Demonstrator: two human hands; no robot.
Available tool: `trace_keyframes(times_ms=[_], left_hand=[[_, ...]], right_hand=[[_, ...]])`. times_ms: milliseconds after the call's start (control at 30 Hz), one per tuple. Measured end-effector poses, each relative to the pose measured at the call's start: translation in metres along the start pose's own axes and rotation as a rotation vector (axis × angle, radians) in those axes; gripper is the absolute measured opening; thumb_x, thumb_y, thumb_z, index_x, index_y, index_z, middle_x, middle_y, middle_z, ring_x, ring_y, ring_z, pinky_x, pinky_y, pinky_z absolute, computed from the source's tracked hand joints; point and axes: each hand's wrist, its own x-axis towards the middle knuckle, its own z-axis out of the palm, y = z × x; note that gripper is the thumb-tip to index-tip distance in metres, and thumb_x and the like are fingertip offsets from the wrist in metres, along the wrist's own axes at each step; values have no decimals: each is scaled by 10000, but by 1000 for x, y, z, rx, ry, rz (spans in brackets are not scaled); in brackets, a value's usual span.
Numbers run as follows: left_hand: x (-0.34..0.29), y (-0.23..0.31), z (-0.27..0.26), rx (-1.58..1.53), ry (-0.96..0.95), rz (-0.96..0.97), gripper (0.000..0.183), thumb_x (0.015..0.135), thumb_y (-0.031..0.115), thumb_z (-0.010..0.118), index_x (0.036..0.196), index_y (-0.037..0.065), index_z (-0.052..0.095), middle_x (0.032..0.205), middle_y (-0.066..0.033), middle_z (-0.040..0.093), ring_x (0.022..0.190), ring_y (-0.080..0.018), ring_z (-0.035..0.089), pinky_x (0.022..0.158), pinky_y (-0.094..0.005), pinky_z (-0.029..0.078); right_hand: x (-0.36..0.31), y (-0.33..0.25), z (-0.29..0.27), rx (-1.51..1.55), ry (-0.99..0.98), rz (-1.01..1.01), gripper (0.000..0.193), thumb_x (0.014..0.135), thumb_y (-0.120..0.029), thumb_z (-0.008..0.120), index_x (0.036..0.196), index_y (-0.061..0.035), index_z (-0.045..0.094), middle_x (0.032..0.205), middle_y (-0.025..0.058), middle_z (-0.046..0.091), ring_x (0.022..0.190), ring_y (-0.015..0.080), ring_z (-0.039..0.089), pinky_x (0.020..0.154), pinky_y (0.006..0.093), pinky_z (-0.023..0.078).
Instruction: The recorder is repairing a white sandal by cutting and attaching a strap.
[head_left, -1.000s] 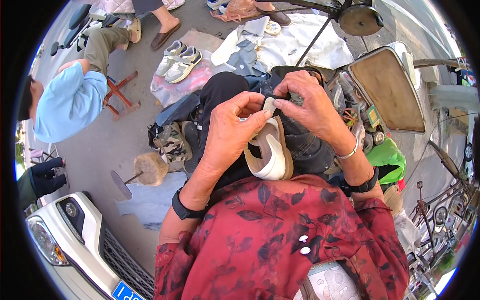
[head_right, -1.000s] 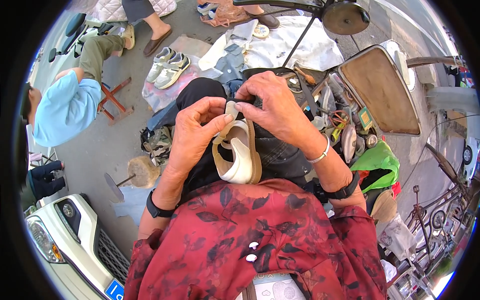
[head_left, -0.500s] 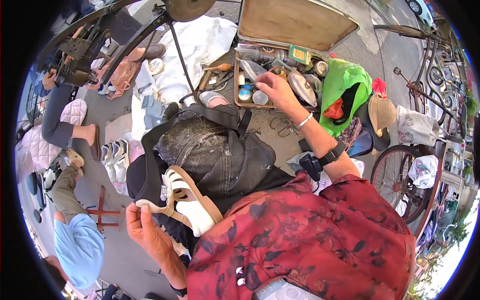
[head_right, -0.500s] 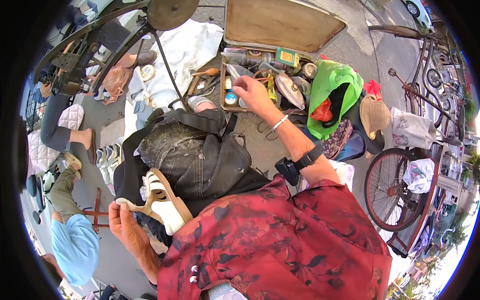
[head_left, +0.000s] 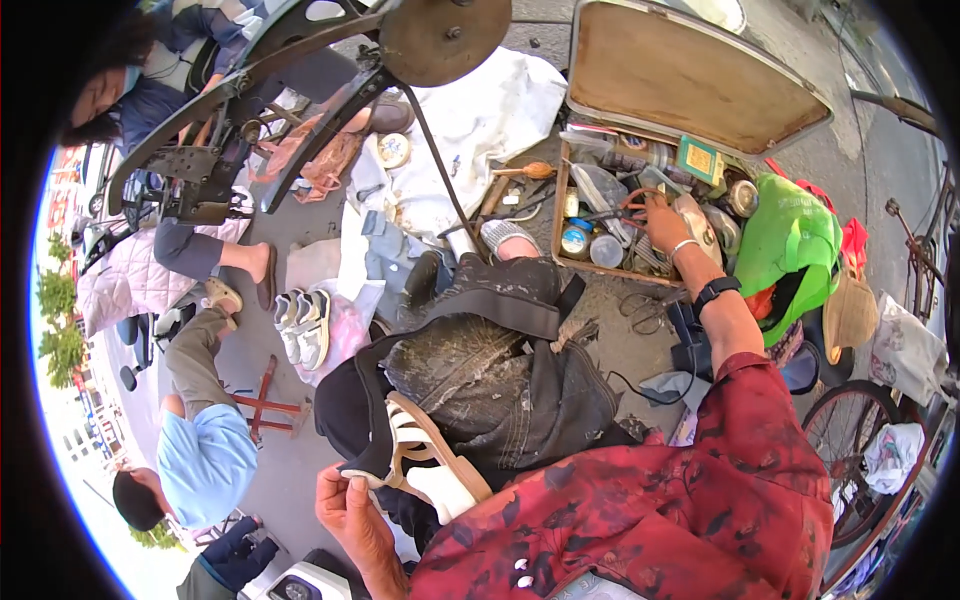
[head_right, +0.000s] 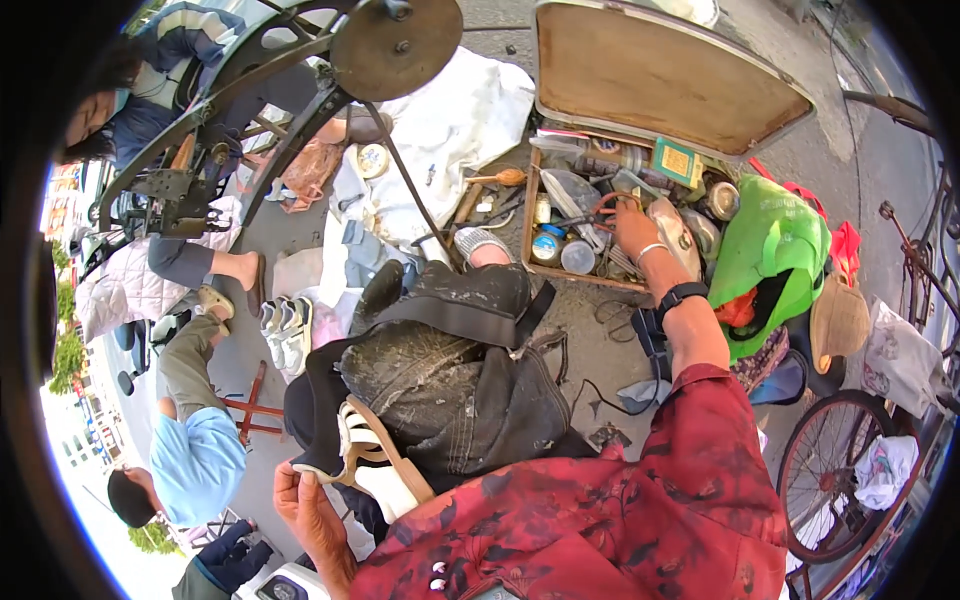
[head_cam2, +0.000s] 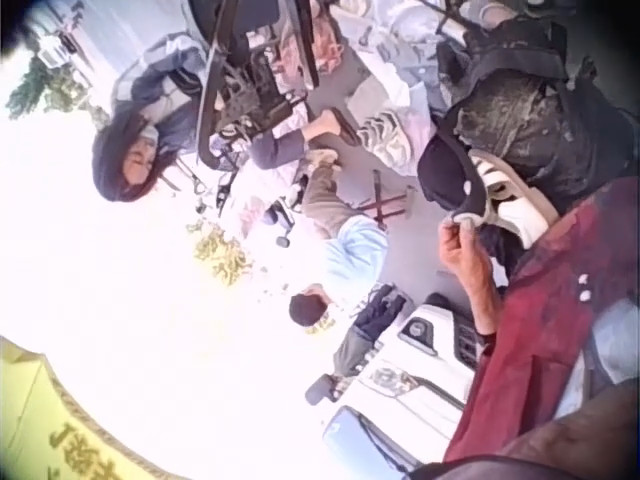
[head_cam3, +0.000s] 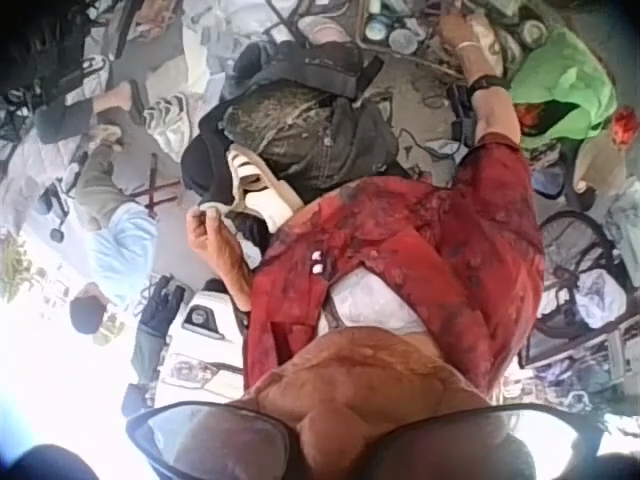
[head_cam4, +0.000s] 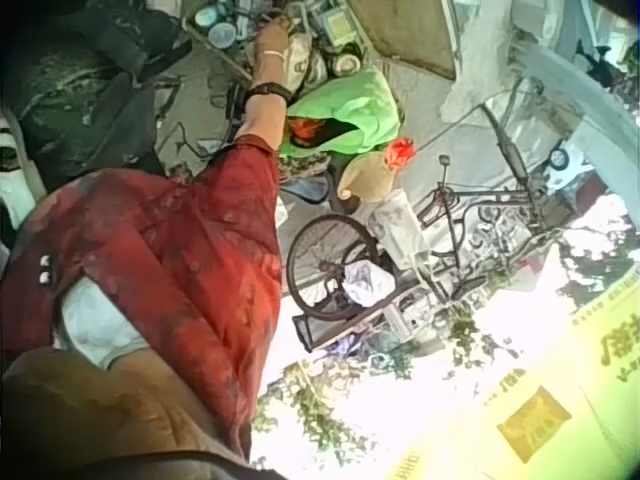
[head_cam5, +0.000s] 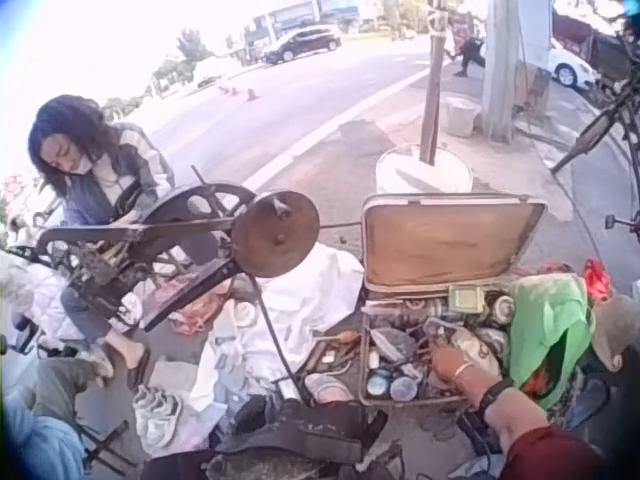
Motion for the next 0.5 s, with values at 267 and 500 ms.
trace_keyframes(times_ms=[267, 500], left_hand=[[-6, 9, 5, -33, -80, 11, 139, 871, 9, 608, 1009, -3, 605, 923, -44, 618, 831, -118, 573, 767, -229, 446], [-6, 21, 15, -23, -246, 152, 133, 863, -11, 593, 995, -3, 607, 902, -29, 611, 814, -106, 560, 749, -234, 447]], right_hand=[[-10, -7, -3, -364, 145, -35, 348, 791, -217, 680, 1071, -43, 569, 1043, 140, 610, 990, 281, 595, 782, 394, 485], [-55, 31, -6, 44, 68, 93, 271, 776, -272, 656, 890, -26, 645, 807, 122, 694, 791, 261, 675, 651, 430, 524]])
